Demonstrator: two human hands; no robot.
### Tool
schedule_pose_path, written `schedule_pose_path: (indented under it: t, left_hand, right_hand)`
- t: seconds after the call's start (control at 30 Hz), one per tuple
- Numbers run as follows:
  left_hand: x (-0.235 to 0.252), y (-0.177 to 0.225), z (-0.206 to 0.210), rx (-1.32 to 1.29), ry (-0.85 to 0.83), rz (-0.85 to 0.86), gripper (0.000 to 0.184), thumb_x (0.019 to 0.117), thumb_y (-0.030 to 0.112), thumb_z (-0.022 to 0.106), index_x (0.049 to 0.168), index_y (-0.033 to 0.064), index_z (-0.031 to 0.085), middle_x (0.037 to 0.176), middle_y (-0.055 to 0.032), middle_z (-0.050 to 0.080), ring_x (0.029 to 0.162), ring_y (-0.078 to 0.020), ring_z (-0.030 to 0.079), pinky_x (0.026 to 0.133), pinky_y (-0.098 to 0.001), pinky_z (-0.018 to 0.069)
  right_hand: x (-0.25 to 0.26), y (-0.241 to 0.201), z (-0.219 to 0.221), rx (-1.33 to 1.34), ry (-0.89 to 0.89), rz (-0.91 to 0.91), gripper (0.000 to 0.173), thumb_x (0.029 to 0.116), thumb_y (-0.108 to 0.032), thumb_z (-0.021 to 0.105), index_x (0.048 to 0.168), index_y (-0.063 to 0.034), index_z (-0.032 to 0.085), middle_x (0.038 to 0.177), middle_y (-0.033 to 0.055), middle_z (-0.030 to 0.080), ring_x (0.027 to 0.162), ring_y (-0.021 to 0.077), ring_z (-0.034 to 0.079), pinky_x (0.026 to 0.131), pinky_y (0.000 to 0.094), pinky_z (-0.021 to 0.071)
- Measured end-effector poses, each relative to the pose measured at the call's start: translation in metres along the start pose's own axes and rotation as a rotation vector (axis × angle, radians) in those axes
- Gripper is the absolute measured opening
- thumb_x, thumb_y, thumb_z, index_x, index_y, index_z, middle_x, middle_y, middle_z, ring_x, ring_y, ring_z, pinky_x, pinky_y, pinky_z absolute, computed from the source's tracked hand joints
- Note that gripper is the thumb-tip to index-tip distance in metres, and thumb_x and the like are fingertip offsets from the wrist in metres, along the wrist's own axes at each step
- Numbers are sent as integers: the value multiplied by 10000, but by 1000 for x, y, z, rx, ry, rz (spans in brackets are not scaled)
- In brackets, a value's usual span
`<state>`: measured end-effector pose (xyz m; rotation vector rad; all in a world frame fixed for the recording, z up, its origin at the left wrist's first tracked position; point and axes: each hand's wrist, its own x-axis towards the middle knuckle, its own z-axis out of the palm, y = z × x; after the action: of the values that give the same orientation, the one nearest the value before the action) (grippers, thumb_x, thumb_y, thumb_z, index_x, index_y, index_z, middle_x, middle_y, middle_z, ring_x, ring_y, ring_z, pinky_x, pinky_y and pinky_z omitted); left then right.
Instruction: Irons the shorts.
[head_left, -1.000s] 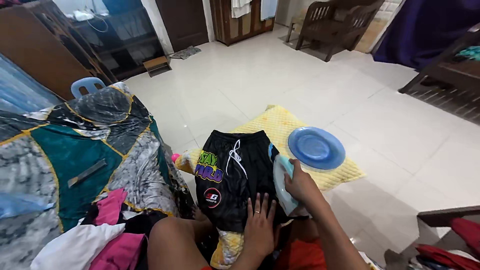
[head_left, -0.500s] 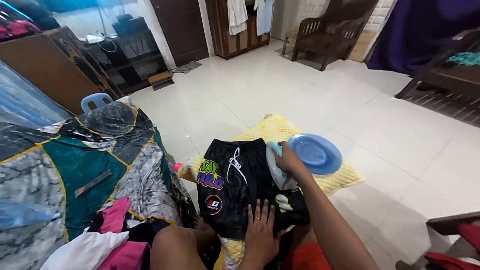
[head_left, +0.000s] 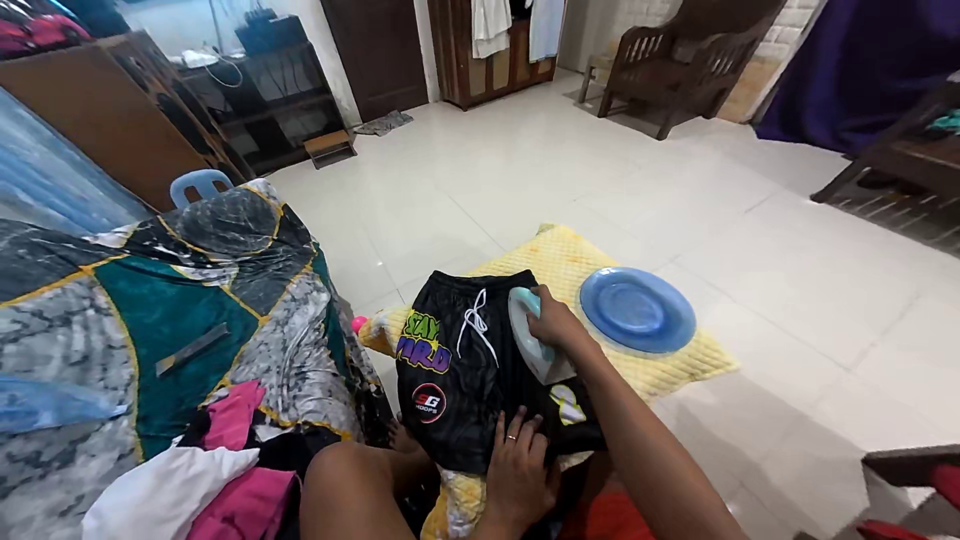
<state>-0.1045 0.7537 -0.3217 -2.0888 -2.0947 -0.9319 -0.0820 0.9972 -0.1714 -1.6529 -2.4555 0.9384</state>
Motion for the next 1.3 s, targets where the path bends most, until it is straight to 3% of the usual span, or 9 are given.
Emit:
schedule_pose_path:
  t: [0.17, 0.4, 0.53, 0.77, 0.83, 0.93, 1.03, 1.17, 1.3]
  left_hand:
    - [1, 0, -1, 39, -51, -13, 348, 925, 453, 610, 1097, 186, 750, 1417, -3, 640, 1419, -275, 505, 1163, -597, 378]
    - [0, 4, -5, 22, -124, -39, 380, 971, 457, 552, 1177, 198, 740, 1454, -3, 615, 1436, -275, 486, 1170, -599, 364]
    - [1, 4, -6, 18, -120, -31, 359, 960, 442, 565, 1153, 196, 741, 1424, -15, 635, 1421, -293, 500, 1156, -610, 374]
    - [-4, 2, -4, 40, -76, -3, 346, 962, 446, 582, 1145, 193, 729, 1423, -20, 632, 1416, -283, 505, 1160, -599, 377]
    - [-3, 2, -7, 21, -106, -10, 353, 978, 451, 570, 1161, 188, 718, 1446, -20, 614, 1436, -279, 482, 1177, -594, 357]
    - [-4, 4, -12, -41, -169, -18, 379, 992, 438, 566, 1222, 168, 698, 1488, -43, 579, 1468, -290, 441, 1203, -595, 320]
    - [-4, 4, -17, -116, -249, -55, 388, 998, 404, 574, 1281, 160, 678, 1529, -51, 540, 1504, -289, 384, 1233, -593, 263]
    - [-3, 4, -19, -155, -252, -43, 338, 988, 351, 604, 1252, 161, 696, 1441, -62, 606, 1490, -304, 399, 1234, -606, 257]
    - [-1, 2, -16, -150, -222, -24, 313, 991, 354, 589, 1212, 162, 698, 1409, -49, 628, 1469, -289, 431, 1226, -597, 279]
  right_hand:
    - [20, -1, -2, -16, -25, 11, 694, 981, -245, 601, 1596, -155, 293, 1228, 251, 673, 1102, 414, 688, 932, 609, 546]
    - [-62, 12, 22, -6, 11, 83, 669, 1000, -257, 579, 1598, -182, 290, 1117, 231, 704, 1003, 418, 712, 862, 614, 568]
    - [-76, 12, 23, -13, -2, 66, 653, 1009, -264, 569, 1596, -181, 294, 1122, 218, 703, 1005, 400, 714, 868, 598, 571]
    - [-10, -5, 12, 5, 34, 17, 634, 994, -248, 596, 1569, -138, 354, 1200, 256, 682, 1104, 428, 684, 935, 627, 541]
    - [-4, -8, 11, 1, 51, 22, 651, 983, -235, 614, 1569, -136, 348, 1173, 276, 683, 1079, 455, 684, 911, 649, 540]
    - [-19, -3, 17, 9, 75, 33, 690, 964, -201, 648, 1574, -144, 333, 1129, 318, 674, 1013, 502, 681, 857, 695, 533]
    - [-50, 1, 29, -37, 83, 56, 670, 1001, -265, 611, 1590, -147, 314, 1171, 332, 662, 1047, 508, 677, 877, 708, 522]
    - [-88, 8, 39, -86, 110, 71, 662, 1007, -267, 592, 1584, -106, 308, 1128, 322, 678, 1009, 510, 689, 846, 700, 535]
    - [-76, 8, 31, -59, 93, 63, 635, 1022, -244, 583, 1577, -97, 311, 1125, 322, 676, 1003, 505, 689, 845, 691, 536]
